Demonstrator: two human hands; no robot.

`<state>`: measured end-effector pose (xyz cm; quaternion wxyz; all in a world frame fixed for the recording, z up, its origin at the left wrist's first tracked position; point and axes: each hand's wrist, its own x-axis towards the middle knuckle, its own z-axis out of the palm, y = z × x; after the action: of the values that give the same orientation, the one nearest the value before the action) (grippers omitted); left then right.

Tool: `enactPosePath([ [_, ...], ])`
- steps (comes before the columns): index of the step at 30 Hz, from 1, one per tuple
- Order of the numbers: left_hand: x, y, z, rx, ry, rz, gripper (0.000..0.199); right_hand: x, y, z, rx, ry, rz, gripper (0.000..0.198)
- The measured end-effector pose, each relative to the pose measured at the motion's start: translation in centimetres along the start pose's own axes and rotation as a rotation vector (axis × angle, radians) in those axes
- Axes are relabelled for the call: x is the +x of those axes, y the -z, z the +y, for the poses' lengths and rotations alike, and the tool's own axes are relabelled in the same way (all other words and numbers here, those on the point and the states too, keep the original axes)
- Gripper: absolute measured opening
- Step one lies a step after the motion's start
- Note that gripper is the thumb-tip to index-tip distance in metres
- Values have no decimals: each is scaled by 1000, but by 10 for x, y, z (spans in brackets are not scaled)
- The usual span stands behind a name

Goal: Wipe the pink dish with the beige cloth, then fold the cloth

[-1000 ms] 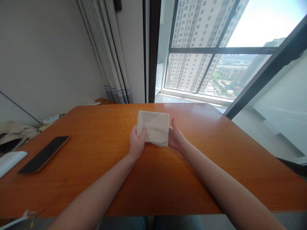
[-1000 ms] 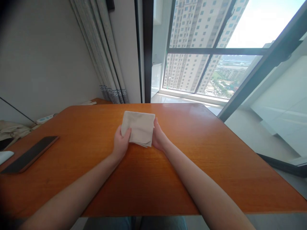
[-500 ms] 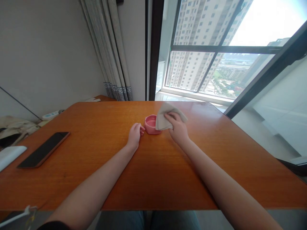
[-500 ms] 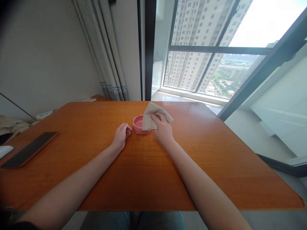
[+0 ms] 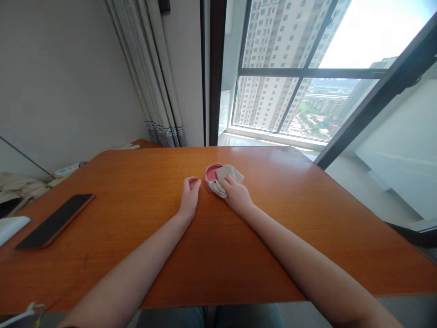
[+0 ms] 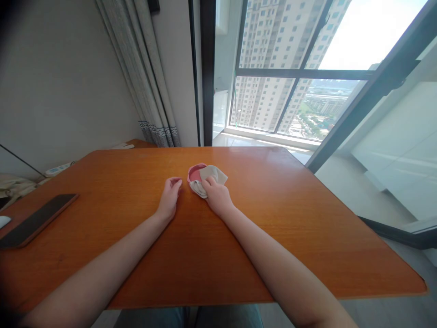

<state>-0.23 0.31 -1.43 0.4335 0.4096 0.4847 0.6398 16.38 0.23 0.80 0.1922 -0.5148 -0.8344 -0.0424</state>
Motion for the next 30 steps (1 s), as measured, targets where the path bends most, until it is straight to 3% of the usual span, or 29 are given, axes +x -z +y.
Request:
enactPosePath([
  [3, -4, -4, 7, -192, 138, -200, 44, -7, 2, -12, -54, 91, 35, 25],
  [5, -5, -6, 9, -222, 167, -267, 49, -9, 4, -21, -60, 160, 30, 29],
  [10, 5, 0, 2, -33, -40, -140, 47, -5, 9, -14, -7, 270, -59, 42],
  [14, 12, 8, 2, 238, -261, -199, 60, -3, 10, 4, -9, 247, -56, 42],
  [16, 10, 8, 4, 248, -259, -204, 61, -3, 9, 3, -17, 224, -69, 36],
  [19, 2, 2, 2, 119, -152, -134, 65, -5, 6, -12, -6, 195, -49, 29],
  [21, -3, -3, -2, 63, -171, -89, 66, -7, 4, -24, 12, 170, -1, 27],
  [24, -4, -5, -7, 67, -211, -63, 53, -9, 2, -33, 34, 177, 23, 25],
  [27, 5, 3, -7, 103, -180, -33, 44, -7, 3, -26, -7, 221, 12, 30],
  [30, 12, 11, 0, 181, -247, -42, 45, -3, 8, -12, -96, 253, 24, 33],
])
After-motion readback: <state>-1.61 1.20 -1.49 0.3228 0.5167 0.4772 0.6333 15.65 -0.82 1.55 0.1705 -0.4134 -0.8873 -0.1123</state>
